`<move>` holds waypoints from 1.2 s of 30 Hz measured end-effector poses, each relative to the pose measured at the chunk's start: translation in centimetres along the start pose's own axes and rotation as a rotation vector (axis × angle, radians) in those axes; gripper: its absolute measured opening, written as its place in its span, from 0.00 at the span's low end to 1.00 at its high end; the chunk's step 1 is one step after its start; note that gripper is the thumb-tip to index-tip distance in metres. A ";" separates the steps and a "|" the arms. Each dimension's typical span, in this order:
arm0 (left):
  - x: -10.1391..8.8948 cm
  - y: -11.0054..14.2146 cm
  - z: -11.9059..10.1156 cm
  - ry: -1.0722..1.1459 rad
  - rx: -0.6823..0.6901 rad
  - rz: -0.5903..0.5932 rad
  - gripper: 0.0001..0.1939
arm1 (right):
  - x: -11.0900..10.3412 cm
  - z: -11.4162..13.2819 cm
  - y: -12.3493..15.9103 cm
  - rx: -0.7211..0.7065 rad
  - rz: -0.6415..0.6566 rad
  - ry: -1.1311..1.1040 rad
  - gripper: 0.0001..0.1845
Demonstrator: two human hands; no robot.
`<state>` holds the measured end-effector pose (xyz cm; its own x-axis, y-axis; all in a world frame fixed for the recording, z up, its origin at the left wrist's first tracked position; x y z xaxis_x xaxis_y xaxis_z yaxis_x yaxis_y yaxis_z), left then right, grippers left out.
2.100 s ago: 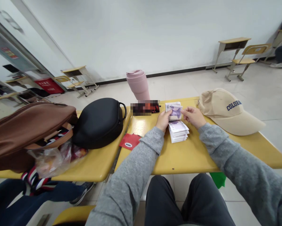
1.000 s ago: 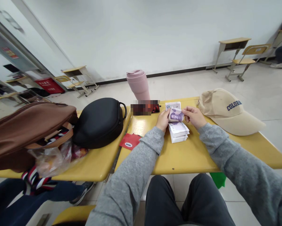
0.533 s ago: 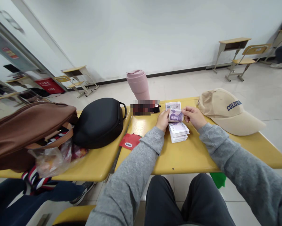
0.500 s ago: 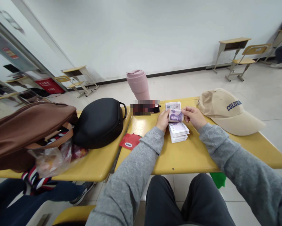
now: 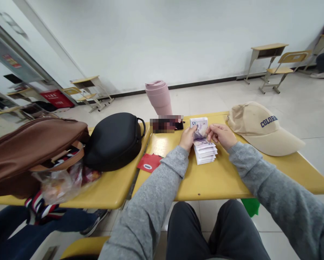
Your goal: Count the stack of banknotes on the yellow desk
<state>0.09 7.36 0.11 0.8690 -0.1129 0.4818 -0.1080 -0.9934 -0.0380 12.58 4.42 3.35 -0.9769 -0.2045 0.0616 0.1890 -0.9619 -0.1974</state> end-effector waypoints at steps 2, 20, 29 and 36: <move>-0.1 -0.1 0.1 -0.001 -0.004 0.004 0.16 | -0.2 -0.1 0.0 0.007 -0.027 0.021 0.19; 0.5 0.6 -0.2 -0.037 -0.027 -0.001 0.15 | -2.2 -1.7 -0.7 0.045 -0.171 0.104 0.19; -0.8 -0.3 -0.1 -0.038 0.029 -0.072 0.16 | -1.6 -0.9 -0.5 0.022 -0.143 0.076 0.17; -1.0 -0.3 -0.1 -0.024 0.026 -0.094 0.15 | -1.0 0.0 -0.2 0.009 -0.123 0.036 0.19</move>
<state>-0.78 7.77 -0.29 0.8859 -0.0188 0.4636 -0.0126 -0.9998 -0.0164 13.51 4.77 3.35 -0.9957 -0.0784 0.0501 0.0680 -0.9809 -0.1822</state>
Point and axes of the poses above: each hand's wrist, its own y-axis away from the middle knuckle, its own x-axis out of the palm, z = x × y, the point moved 9 cm from there along -y, towards the middle knuckle, and after that the axes turned 3 degrees about y, right-handed, at the moved point
